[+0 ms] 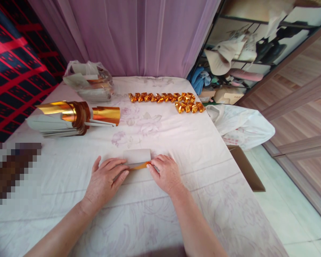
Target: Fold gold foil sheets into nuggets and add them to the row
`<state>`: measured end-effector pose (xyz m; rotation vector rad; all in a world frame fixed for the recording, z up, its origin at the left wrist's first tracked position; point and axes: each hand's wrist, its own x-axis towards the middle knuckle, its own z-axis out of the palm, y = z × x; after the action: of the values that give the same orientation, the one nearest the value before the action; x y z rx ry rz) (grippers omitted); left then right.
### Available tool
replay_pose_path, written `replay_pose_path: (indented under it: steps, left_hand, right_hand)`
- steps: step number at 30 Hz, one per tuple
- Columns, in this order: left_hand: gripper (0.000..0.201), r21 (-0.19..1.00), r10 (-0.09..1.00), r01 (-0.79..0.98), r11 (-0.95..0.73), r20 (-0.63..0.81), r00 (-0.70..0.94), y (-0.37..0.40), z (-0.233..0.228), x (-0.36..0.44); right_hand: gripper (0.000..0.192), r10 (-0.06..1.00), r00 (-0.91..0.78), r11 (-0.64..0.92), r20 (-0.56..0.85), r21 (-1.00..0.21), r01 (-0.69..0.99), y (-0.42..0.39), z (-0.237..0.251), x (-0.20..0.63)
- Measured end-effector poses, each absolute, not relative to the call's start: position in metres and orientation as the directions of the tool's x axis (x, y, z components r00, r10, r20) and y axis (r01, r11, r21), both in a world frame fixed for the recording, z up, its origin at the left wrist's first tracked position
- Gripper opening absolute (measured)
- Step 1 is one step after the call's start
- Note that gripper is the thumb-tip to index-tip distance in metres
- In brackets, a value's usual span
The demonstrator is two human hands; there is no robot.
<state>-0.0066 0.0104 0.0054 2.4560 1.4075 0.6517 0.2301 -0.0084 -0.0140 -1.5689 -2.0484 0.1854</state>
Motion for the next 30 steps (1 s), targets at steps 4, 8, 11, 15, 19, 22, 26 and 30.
replay_pose_path:
  steps: [4, 8, 11, 15, 19, 22, 26, 30]
  left_hand:
    - [0.022, 0.429, 0.885, 0.774, -0.465, 0.233, 0.402, 0.014, 0.005, -0.004]
    - [0.021, 0.411, 0.899, 0.801, -0.436, 0.234, 0.369, 0.017, -0.001, -0.004]
    - [0.032, 0.357, 0.882, 0.810, -0.465, 0.263, 0.390, 0.016, -0.005, -0.005]
    - [0.038, 0.233, 0.830, 0.814, -0.532, 0.337, 0.445, 0.011, -0.002, -0.003]
    - [0.035, 0.125, 0.707, 0.732, -0.669, 0.409, 0.577, 0.003, 0.000, 0.003]
    - [0.043, 0.103, 0.631, 0.649, -0.754, 0.389, 0.671, -0.001, -0.007, 0.007]
    - [0.055, 0.055, 0.627, 0.651, -0.757, 0.339, 0.701, -0.003, -0.015, 0.008]
    - [0.061, 0.027, 0.627, 0.655, -0.756, 0.318, 0.711, -0.002, -0.017, 0.007]
  right_hand:
    - [0.023, 0.939, -0.093, 0.234, 0.330, -0.419, 0.877, -0.007, -0.014, 0.223]
    - [0.024, 0.958, -0.036, 0.158, 0.286, -0.416, 0.895, -0.004, -0.013, 0.218]
    - [0.025, 0.964, -0.013, 0.124, 0.267, -0.407, 0.905, -0.003, -0.011, 0.216]
    - [0.024, 0.969, 0.001, 0.098, 0.246, -0.389, 0.916, -0.002, -0.009, 0.214]
    - [0.024, 0.975, -0.001, 0.084, 0.223, -0.361, 0.929, -0.001, -0.008, 0.213]
    - [0.024, 0.975, -0.002, 0.083, 0.223, -0.353, 0.932, -0.001, -0.007, 0.213]
    - [0.024, 0.975, 0.006, 0.076, 0.222, -0.362, 0.929, -0.001, -0.006, 0.212]
    - [0.022, 0.974, 0.037, 0.052, 0.222, -0.381, 0.923, -0.001, -0.007, 0.211]
